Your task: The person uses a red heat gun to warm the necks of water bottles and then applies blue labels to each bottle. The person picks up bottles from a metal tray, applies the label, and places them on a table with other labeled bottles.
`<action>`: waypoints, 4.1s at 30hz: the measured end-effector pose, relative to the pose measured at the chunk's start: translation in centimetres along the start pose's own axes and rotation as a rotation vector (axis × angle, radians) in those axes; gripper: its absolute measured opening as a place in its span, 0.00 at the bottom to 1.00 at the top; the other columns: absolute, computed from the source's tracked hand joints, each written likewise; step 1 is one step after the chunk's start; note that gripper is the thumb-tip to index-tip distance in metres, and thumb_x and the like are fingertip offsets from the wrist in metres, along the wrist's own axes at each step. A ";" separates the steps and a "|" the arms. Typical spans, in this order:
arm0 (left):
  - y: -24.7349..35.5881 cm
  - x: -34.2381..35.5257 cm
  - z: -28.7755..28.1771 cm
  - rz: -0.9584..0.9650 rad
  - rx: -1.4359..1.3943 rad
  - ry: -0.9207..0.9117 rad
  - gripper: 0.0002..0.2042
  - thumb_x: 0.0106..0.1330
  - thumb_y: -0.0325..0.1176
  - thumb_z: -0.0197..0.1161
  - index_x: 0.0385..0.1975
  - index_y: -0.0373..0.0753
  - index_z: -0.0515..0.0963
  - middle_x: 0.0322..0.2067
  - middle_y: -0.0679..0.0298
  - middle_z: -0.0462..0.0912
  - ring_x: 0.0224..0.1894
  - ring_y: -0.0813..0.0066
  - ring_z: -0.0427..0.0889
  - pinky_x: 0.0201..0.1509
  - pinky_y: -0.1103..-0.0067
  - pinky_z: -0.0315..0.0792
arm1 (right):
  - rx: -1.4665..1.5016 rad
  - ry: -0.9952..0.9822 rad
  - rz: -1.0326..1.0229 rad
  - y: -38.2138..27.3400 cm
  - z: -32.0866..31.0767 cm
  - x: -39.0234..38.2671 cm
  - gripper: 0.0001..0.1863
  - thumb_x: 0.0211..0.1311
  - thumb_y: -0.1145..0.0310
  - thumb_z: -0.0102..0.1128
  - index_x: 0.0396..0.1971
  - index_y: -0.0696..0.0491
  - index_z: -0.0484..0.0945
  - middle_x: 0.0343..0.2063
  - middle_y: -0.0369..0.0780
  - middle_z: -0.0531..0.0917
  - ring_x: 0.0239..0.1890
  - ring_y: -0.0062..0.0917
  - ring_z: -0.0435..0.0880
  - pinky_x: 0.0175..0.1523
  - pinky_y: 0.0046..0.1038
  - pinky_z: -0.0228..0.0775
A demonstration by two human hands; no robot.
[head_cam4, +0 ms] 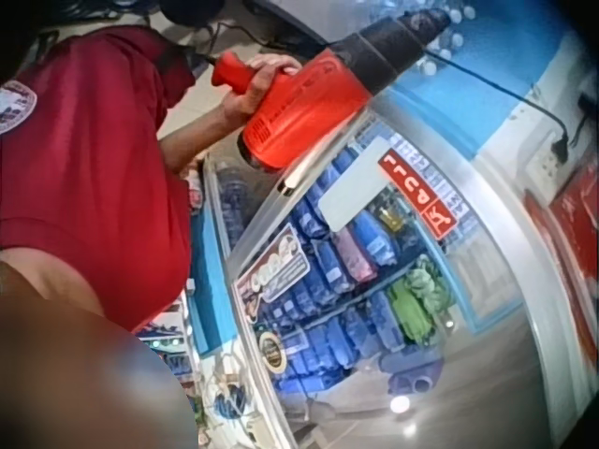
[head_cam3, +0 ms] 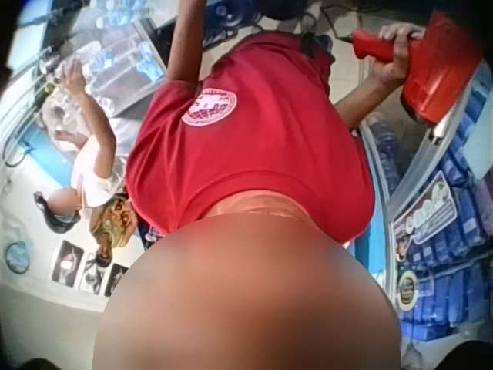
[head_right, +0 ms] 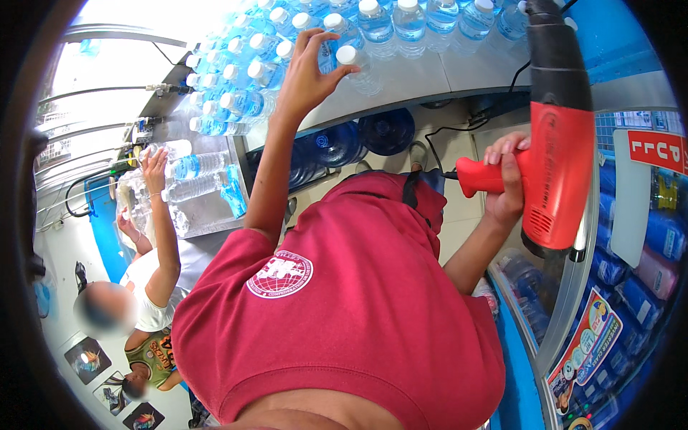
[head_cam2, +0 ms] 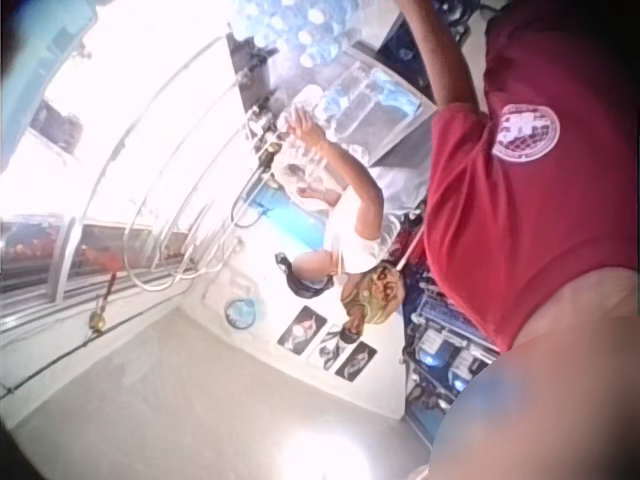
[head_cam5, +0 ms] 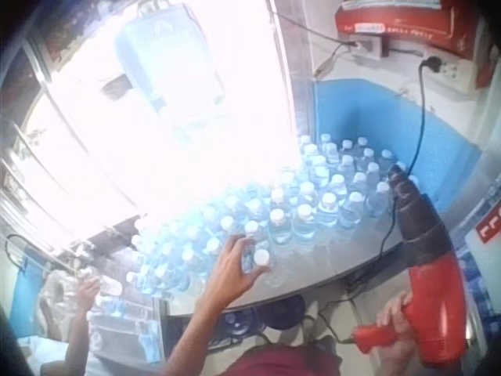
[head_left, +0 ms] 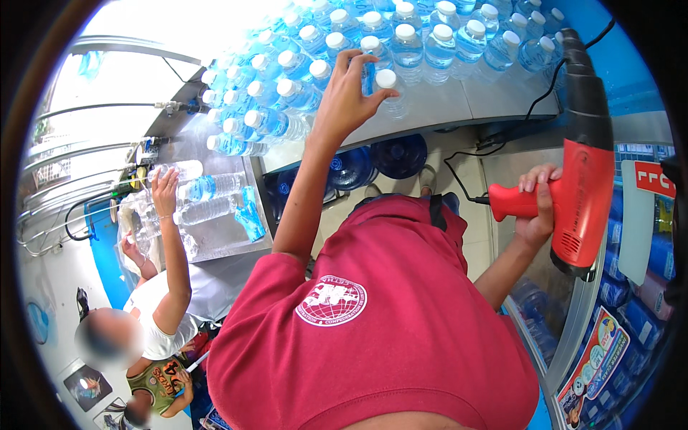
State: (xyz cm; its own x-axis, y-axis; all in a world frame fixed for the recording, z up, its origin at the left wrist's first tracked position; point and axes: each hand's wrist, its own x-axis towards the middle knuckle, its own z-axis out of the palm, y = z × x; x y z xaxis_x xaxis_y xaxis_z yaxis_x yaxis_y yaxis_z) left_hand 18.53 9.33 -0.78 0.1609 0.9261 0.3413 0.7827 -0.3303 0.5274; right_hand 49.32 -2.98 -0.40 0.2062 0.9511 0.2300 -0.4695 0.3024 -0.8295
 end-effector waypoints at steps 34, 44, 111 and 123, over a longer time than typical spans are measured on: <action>3.1 -2.4 -5.0 -0.189 -0.313 0.044 0.14 0.61 0.23 0.64 0.47 0.34 0.77 0.31 0.62 0.84 0.31 0.78 0.83 0.35 0.80 0.76 | -0.033 -0.122 0.397 7.9 12.2 6.3 0.13 0.57 0.78 0.66 0.42 0.54 0.77 0.37 0.36 0.81 0.34 0.20 0.80 0.39 0.26 0.76; 1.2 0.6 -3.3 -0.124 0.031 0.036 0.08 0.57 0.30 0.62 0.33 0.37 0.74 0.22 0.55 0.82 0.28 0.52 0.83 0.32 0.64 0.74 | -0.117 0.122 0.359 11.0 13.4 6.5 0.15 0.54 0.73 0.71 0.41 0.55 0.79 0.34 0.36 0.82 0.34 0.20 0.82 0.36 0.27 0.78; 0.6 0.1 -0.1 0.214 0.101 -0.171 0.16 0.66 0.34 0.65 0.53 0.44 0.77 0.47 0.57 0.81 0.48 0.54 0.81 0.49 0.69 0.75 | -0.858 -0.186 0.120 5.8 -8.9 -7.8 0.09 0.66 0.67 0.60 0.41 0.56 0.77 0.36 0.39 0.80 0.38 0.24 0.79 0.49 0.28 0.70; 0.8 1.5 -0.8 0.285 0.327 -0.164 0.17 0.62 0.43 0.67 0.48 0.46 0.79 0.40 0.60 0.78 0.39 0.61 0.81 0.41 0.69 0.75 | -0.847 -0.302 0.080 6.9 -7.7 -7.9 0.10 0.66 0.67 0.61 0.42 0.56 0.77 0.36 0.39 0.80 0.39 0.25 0.80 0.50 0.29 0.70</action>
State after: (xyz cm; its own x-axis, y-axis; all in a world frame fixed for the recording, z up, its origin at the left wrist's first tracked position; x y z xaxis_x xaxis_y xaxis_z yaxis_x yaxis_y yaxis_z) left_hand 18.91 10.33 0.79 0.4698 0.8319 0.2955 0.8378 -0.5256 0.1478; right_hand 51.08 -8.91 -11.84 -0.0900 0.9795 0.1804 0.3417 0.2005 -0.9182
